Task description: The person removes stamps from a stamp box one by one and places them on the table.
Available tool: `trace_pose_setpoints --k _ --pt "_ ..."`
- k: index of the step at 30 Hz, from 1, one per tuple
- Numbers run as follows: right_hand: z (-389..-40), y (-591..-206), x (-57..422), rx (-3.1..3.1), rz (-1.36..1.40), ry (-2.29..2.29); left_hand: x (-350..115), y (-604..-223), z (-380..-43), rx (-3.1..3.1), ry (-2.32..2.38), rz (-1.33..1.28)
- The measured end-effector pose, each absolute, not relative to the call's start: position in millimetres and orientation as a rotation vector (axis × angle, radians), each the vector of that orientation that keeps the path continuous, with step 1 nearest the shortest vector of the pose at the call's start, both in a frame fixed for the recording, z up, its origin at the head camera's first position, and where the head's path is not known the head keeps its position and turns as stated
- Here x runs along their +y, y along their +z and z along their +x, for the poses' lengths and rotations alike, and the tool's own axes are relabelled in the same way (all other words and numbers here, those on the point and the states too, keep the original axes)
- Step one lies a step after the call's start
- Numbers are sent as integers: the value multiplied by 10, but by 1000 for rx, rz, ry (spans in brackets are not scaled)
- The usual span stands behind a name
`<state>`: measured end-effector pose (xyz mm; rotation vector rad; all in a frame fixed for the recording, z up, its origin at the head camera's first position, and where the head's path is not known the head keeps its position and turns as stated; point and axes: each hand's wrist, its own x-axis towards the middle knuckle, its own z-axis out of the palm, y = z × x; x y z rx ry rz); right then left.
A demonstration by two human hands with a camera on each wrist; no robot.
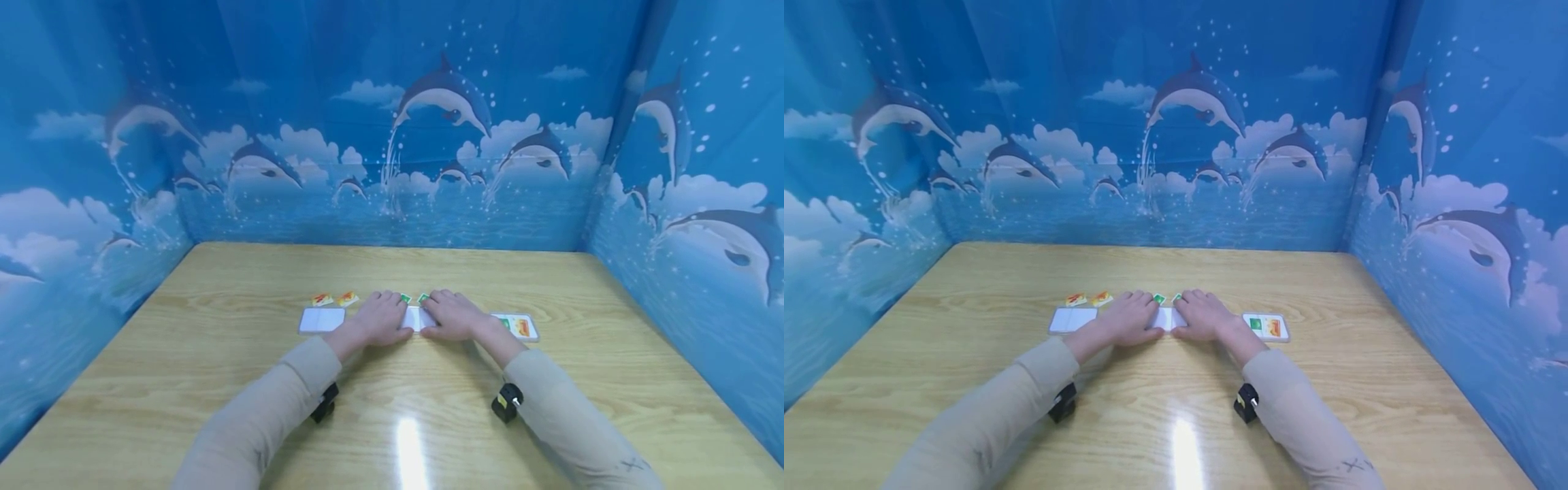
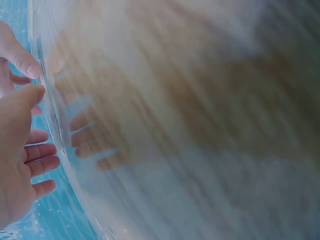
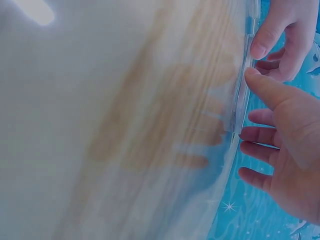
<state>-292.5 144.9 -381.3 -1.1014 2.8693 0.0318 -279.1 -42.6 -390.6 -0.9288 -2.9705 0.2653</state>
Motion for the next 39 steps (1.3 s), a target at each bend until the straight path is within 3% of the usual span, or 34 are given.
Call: trace_pose_setpoints --k 18,39 --pt "-2882 -3690 1611 2909 -1012 -140 -305 -3774 -2810 -2951 139 -876" --pt "-2782 -3551 2238 2910 -830 -333 176 -3673 -2785 -2859 191 -906"
